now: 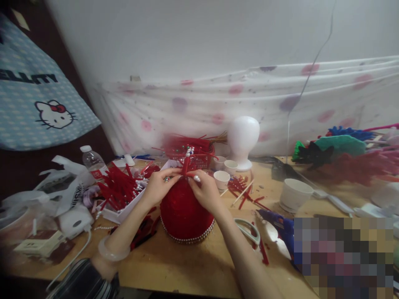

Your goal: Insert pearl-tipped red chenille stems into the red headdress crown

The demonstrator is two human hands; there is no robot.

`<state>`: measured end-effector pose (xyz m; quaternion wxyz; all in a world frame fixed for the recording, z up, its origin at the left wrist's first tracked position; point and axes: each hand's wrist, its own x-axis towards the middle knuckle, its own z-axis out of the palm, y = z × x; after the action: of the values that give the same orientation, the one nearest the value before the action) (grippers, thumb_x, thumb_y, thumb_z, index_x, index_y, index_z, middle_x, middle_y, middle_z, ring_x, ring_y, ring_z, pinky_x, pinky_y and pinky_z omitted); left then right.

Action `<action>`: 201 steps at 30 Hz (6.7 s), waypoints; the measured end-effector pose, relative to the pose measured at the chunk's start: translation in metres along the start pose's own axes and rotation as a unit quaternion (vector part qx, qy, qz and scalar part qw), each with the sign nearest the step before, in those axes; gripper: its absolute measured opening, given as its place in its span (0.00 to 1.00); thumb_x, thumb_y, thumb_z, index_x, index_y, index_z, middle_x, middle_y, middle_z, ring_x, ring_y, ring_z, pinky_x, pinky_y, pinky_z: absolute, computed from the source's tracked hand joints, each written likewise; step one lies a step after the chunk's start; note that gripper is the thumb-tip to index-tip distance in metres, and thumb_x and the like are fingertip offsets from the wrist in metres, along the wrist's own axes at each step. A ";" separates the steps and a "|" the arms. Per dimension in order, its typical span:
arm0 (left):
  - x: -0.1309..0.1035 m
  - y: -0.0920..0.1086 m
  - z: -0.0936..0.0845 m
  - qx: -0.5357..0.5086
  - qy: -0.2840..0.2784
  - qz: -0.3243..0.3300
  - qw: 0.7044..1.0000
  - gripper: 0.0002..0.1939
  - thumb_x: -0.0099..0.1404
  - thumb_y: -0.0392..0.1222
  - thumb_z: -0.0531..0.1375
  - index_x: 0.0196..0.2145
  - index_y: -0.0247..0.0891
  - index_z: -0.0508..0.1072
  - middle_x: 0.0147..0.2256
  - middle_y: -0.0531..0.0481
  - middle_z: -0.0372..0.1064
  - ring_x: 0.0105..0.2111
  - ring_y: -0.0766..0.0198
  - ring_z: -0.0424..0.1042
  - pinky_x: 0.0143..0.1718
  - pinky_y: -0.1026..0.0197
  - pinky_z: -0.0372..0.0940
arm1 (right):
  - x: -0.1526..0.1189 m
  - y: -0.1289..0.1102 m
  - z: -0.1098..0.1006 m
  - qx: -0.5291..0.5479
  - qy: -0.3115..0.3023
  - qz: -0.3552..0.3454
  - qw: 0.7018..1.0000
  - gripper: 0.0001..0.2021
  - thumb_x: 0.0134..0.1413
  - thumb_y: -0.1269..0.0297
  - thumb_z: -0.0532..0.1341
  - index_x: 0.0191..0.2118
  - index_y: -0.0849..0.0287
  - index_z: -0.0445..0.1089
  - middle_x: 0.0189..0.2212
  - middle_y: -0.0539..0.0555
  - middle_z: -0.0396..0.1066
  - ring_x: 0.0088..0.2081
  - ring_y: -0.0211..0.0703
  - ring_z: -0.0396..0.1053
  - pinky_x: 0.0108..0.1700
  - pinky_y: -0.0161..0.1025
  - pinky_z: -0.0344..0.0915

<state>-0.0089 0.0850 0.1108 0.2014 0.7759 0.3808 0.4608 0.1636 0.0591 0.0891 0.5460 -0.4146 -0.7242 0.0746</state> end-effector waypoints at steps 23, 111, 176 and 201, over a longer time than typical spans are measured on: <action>-0.063 0.026 -0.026 -0.467 -0.159 -0.171 0.853 0.21 0.62 0.60 0.58 0.25 0.40 0.60 0.12 0.62 0.55 0.12 0.70 0.60 0.22 0.62 0.68 | 0.018 -0.010 0.008 0.070 0.042 0.058 0.995 0.10 0.55 0.58 0.60 0.27 0.57 0.70 0.25 0.51 0.75 0.27 0.41 0.70 0.30 0.36 0.66; -0.055 -0.008 0.007 0.149 -0.049 0.045 0.987 0.21 0.65 0.58 0.55 0.54 0.56 0.70 0.67 0.46 0.46 0.66 0.44 0.43 0.62 0.32 0.40 | 0.029 -0.025 0.000 0.063 -0.181 0.072 0.979 0.16 0.59 0.51 0.58 0.38 0.57 0.77 0.38 0.55 0.78 0.40 0.48 0.74 0.48 0.45 0.68; -0.048 0.043 0.014 0.291 -0.033 0.101 0.951 0.08 0.63 0.33 0.55 0.41 0.38 0.66 0.39 0.45 0.74 0.42 0.51 0.64 0.46 0.45 0.54 | 0.018 -0.011 -0.007 -0.082 -0.075 0.060 0.992 0.05 0.55 0.70 0.57 0.32 0.57 0.70 0.31 0.54 0.76 0.33 0.44 0.71 0.37 0.39 0.64; -0.146 0.093 0.052 -0.375 0.128 -0.151 0.906 0.22 0.69 0.43 0.53 0.60 0.44 0.64 0.60 0.43 0.64 0.59 0.55 0.64 0.57 0.57 0.65 | -0.104 -0.095 -0.013 0.126 -0.004 0.203 0.971 0.20 0.64 0.52 0.51 0.23 0.56 0.58 0.16 0.44 0.58 0.18 0.33 0.57 0.19 0.29 0.55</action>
<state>0.0326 -0.0849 0.0648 0.4943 0.5107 0.3149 0.6290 0.1316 -0.0774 0.0713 0.5640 -0.4807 -0.6122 0.2758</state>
